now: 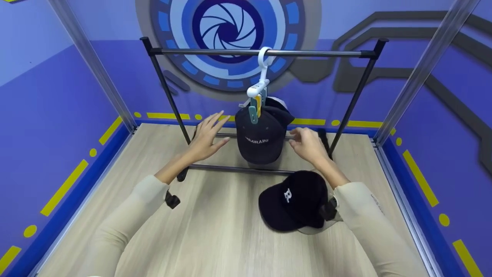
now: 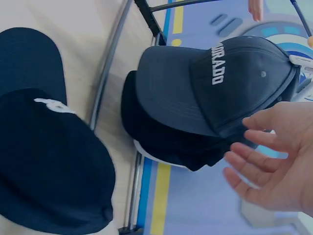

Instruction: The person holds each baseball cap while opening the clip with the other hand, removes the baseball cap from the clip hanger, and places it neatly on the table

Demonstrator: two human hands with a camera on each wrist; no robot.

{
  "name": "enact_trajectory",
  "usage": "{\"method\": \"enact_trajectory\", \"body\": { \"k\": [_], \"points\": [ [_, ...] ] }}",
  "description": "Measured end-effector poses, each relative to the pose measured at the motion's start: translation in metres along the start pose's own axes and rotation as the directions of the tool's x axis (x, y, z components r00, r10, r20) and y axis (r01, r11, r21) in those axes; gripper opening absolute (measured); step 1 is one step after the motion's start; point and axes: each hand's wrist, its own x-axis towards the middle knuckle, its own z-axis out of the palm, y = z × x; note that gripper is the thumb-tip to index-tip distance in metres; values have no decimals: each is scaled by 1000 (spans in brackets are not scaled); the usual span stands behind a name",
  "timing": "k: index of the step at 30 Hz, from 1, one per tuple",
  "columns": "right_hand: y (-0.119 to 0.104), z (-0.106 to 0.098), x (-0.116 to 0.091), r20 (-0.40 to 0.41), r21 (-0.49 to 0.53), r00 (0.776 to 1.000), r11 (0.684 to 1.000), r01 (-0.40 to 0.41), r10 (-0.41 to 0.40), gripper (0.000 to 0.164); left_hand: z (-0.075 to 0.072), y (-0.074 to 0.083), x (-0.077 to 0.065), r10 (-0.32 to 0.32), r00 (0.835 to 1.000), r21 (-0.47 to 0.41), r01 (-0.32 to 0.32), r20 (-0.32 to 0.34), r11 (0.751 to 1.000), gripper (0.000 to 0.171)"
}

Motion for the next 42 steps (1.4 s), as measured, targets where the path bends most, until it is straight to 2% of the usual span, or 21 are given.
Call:
{"method": "enact_trajectory", "body": {
  "k": [5,8,12,14,16,19,22,24,27,31,38,42],
  "points": [
    [-5,-1,1,-100,23,995,1000,22,-20,34,12,28,28,75,994,-65,-80,-76,995,54],
    [-9,1,5,-170,59,984,997,55,-44,35,18,40,48,85,991,-102,-95,-99,990,48],
    [-15,6,19,-226,149,973,985,84,-49,43,21,49,73,34,990,-224,-64,-138,972,42],
    [-19,10,27,-240,173,969,980,95,-52,50,22,51,82,-14,989,-313,-33,-148,949,40],
    [-23,13,36,-246,191,968,976,106,-57,55,22,53,89,-70,987,-405,5,-144,914,39],
    [-29,18,48,-242,218,969,970,111,-56,55,21,53,94,-131,982,-541,38,-135,840,38],
    [-36,25,60,-220,256,975,962,90,-33,51,20,52,93,-168,976,-642,40,-140,765,37],
    [-41,30,65,-202,282,979,956,77,-20,47,20,51,92,-187,970,-685,31,-155,728,36],
    [-47,34,70,-195,298,981,952,72,-13,43,17,52,91,-211,962,-726,21,-172,687,34],
    [-51,34,73,-212,278,977,959,58,2,38,13,55,96,-226,962,-759,32,-153,650,35],
    [-54,33,75,-174,286,984,958,7,45,33,10,64,106,-296,947,-763,98,-126,639,33],
    [-56,31,76,-163,280,983,959,-33,81,28,9,65,107,-299,948,-768,107,-114,631,32]
  ]
}}
